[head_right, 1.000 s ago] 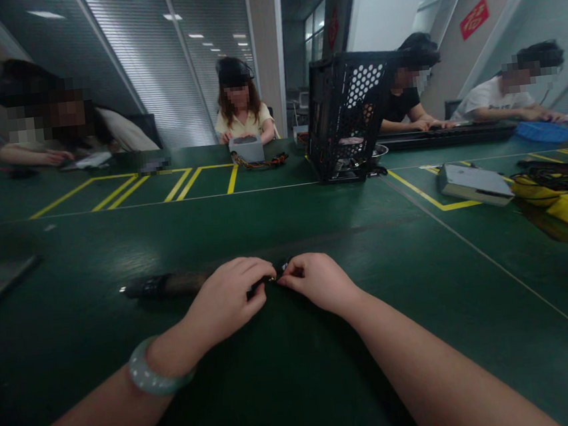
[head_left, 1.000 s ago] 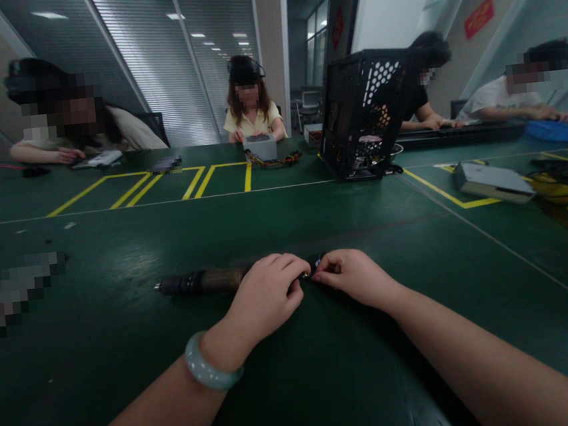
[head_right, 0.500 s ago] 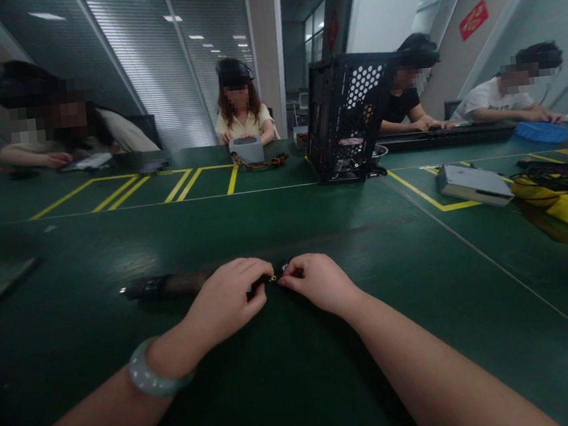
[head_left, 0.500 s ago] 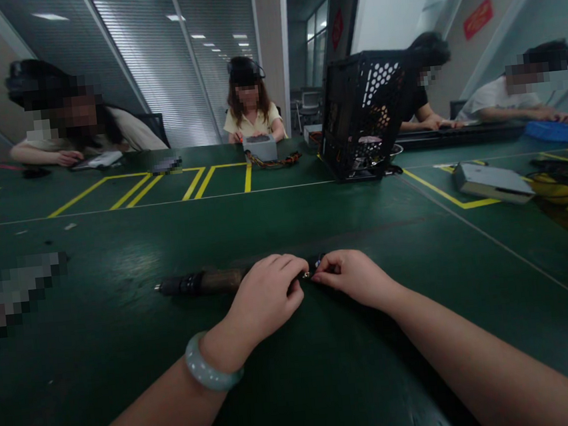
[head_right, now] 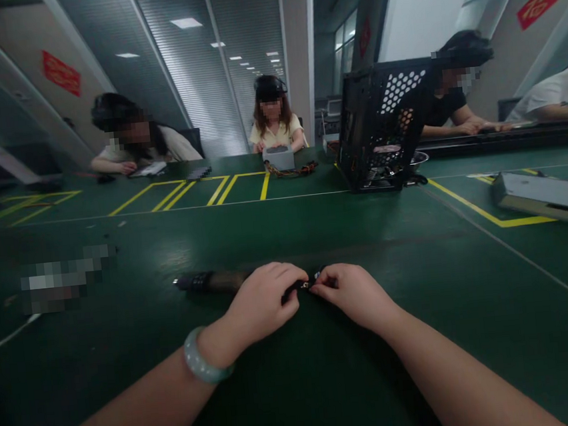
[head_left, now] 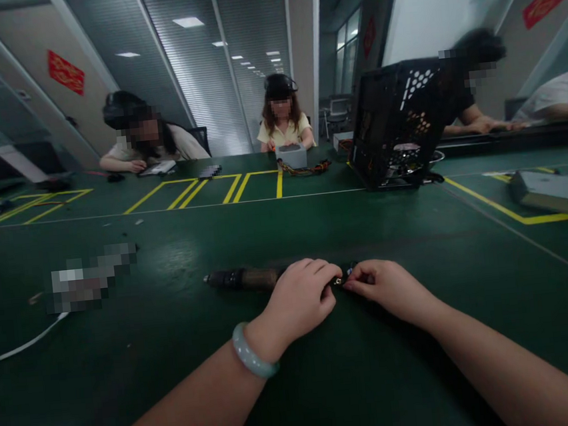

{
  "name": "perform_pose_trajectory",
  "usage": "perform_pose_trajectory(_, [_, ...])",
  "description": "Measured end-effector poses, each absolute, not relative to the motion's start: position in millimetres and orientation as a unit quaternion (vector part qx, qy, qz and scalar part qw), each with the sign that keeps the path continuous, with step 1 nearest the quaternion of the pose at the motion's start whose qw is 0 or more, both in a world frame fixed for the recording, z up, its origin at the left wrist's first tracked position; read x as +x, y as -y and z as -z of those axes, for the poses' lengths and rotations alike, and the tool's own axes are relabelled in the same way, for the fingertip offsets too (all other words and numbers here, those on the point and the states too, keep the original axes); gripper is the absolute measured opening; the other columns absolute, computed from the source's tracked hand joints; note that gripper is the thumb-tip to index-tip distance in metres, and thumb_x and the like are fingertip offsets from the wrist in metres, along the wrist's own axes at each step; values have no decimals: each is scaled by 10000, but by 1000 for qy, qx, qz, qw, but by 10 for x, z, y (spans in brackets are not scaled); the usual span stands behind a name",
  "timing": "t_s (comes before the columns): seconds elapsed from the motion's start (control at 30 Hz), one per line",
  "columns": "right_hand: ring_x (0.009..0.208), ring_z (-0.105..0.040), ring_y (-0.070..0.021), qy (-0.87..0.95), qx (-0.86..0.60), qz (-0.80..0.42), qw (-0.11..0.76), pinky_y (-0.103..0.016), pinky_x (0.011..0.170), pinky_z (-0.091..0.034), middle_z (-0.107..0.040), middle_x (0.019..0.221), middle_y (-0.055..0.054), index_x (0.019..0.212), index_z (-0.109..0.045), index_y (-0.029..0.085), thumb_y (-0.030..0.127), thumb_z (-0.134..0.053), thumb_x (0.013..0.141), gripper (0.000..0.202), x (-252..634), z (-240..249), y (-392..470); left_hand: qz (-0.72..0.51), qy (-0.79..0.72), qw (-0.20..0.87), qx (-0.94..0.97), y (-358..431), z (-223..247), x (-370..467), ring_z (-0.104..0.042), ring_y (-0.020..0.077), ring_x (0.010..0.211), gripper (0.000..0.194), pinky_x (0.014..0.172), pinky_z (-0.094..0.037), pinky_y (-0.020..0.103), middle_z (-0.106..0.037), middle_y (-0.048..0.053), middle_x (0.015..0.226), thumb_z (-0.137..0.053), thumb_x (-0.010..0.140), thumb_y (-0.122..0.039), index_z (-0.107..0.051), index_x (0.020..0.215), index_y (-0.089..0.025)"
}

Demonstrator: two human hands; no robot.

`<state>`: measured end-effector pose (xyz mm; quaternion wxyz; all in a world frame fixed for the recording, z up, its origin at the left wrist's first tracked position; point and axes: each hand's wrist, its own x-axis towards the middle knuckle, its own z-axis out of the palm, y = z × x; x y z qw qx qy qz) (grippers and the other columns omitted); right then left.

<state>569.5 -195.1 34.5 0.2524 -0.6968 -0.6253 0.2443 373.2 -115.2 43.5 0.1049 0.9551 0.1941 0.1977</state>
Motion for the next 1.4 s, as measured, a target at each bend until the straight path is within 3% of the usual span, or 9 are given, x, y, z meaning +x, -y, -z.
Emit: perform_pose_trajectory(1.4, [636,-575,-150,620,-701,-262,237,-243,579,-388,-670,746,9,812,-708,244,439,-587,850,233,5696,-347,1946,-188,-208,105,954,1171,-467,3705,-564,196,948,171,863,-464,374,-615,21,1007,-552,845,-153,-570,1006,-208])
